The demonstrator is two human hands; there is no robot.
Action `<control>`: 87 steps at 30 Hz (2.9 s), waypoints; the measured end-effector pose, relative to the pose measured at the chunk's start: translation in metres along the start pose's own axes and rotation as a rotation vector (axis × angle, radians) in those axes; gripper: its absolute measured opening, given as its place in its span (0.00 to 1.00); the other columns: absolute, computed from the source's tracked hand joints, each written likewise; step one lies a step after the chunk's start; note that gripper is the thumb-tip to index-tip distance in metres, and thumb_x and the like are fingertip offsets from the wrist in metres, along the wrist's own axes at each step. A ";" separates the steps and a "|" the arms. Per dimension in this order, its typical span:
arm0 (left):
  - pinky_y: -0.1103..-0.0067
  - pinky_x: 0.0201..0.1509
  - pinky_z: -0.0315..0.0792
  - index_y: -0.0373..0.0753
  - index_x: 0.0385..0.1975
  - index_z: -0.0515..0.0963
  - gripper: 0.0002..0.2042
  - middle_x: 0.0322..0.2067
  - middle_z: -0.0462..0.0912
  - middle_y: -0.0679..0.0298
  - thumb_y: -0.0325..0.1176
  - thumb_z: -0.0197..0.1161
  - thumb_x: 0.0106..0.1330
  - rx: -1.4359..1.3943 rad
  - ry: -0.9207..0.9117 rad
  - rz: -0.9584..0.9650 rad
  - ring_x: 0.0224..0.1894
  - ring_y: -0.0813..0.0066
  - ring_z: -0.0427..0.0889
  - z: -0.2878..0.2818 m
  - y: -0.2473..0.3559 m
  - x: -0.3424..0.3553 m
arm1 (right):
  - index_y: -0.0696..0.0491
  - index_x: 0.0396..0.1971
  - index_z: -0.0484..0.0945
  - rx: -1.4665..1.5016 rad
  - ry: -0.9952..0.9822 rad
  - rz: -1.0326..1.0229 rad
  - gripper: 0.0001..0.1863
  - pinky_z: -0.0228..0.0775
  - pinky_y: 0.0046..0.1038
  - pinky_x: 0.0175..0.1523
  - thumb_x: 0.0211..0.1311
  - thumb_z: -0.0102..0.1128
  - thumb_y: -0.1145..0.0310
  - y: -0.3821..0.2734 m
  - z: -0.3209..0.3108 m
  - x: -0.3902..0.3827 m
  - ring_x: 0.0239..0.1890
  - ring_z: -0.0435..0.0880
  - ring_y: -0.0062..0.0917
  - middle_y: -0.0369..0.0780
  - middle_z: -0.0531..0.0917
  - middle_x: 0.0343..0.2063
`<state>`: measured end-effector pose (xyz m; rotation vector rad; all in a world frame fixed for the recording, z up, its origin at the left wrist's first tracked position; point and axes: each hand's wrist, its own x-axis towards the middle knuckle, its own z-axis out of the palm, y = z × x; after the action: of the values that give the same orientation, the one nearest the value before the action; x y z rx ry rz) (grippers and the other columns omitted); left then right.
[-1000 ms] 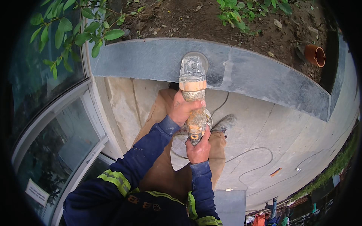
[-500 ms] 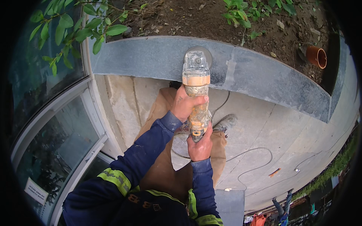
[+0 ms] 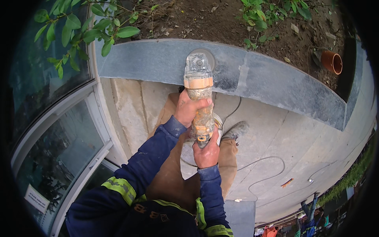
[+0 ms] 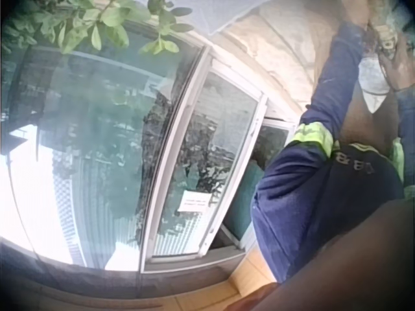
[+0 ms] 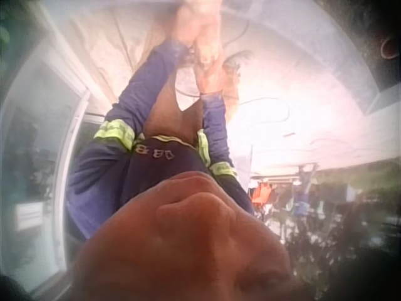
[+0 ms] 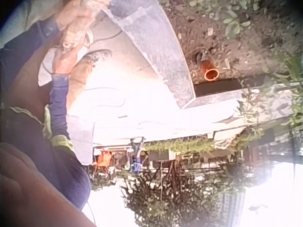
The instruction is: The person uses an angle grinder to smooth the edge of a curved stone planter. They hold the tool with both hands and move it along the top edge, then pause to wipe the surface with their hand before continuing.
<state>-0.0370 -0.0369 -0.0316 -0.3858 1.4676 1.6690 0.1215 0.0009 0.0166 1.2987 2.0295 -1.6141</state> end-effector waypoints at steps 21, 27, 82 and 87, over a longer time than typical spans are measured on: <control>0.77 0.45 0.76 0.35 0.50 0.76 0.23 0.40 0.82 0.64 0.26 0.72 0.53 -0.007 -0.015 0.041 0.39 0.76 0.81 0.010 -0.014 -0.014 | 0.57 0.67 0.56 -0.027 0.005 -0.004 0.43 0.77 0.41 0.48 0.48 0.66 0.79 0.015 -0.008 -0.018 0.47 0.83 0.53 0.56 0.83 0.43; 0.77 0.43 0.76 0.35 0.51 0.75 0.23 0.37 0.80 0.65 0.27 0.71 0.54 0.034 0.007 0.033 0.38 0.77 0.80 0.007 -0.008 -0.002 | 0.58 0.67 0.56 -0.005 0.003 -0.015 0.43 0.76 0.42 0.48 0.49 0.66 0.78 0.010 -0.002 -0.004 0.46 0.84 0.52 0.56 0.83 0.43; 0.76 0.42 0.77 0.35 0.46 0.76 0.20 0.36 0.81 0.65 0.25 0.71 0.53 -0.029 -0.034 0.037 0.37 0.76 0.80 0.031 -0.041 -0.013 | 0.58 0.66 0.57 -0.109 0.119 -0.017 0.42 0.75 0.44 0.48 0.51 0.67 0.77 0.030 -0.021 -0.023 0.46 0.82 0.56 0.58 0.82 0.42; 0.76 0.37 0.77 0.34 0.44 0.78 0.17 0.33 0.82 0.66 0.26 0.70 0.54 -0.021 -0.042 0.051 0.31 0.77 0.80 0.022 -0.019 0.002 | 0.57 0.66 0.57 -0.128 0.079 -0.047 0.42 0.75 0.44 0.46 0.50 0.67 0.77 0.018 -0.016 -0.002 0.45 0.82 0.56 0.58 0.82 0.42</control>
<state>-0.0177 -0.0170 -0.0397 -0.3257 1.4408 1.7245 0.1415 0.0139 0.0124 1.2976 2.1859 -1.4466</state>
